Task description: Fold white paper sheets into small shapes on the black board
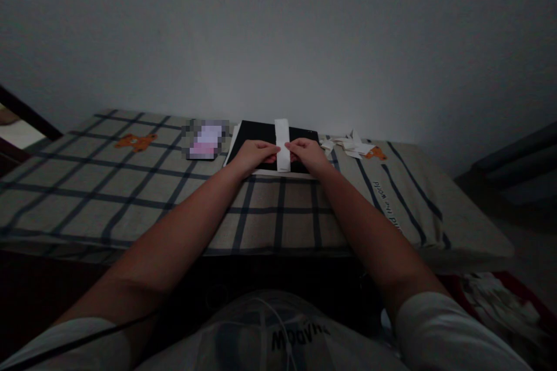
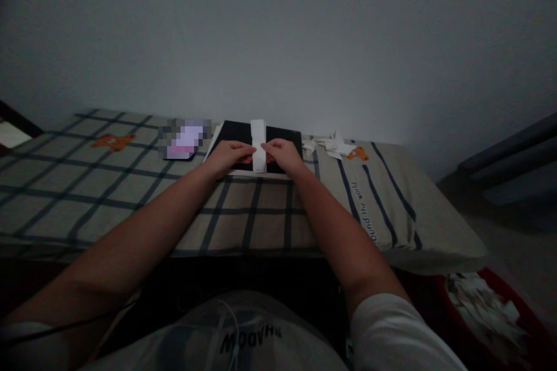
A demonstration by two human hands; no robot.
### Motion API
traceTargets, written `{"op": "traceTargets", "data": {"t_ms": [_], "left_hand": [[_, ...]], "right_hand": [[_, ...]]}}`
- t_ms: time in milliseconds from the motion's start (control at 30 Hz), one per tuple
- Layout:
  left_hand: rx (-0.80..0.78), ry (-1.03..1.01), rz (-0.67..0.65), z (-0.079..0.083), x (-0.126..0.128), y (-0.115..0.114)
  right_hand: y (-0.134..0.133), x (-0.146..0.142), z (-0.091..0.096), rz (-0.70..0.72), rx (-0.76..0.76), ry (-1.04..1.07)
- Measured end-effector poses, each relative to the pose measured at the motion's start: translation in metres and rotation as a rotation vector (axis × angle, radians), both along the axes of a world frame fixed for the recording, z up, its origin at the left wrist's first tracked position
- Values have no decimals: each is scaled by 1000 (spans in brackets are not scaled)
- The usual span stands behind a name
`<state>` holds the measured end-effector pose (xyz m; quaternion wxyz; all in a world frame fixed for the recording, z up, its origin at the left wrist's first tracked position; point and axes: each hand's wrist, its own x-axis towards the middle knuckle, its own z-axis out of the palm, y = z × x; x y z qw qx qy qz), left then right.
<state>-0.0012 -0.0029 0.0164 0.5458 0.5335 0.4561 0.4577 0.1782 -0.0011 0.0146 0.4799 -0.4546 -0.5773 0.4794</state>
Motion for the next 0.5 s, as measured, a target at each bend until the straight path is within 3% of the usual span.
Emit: {"op": "traceTargets", "data": {"t_ms": [267,500], "left_hand": [[-11,-47,-1,1,0,1],[-63,-26,-35,1,-1,0]], "right_hand": [[1,-1,-2,68,-77,98],[3,0,-3,58,-57,128]]}}
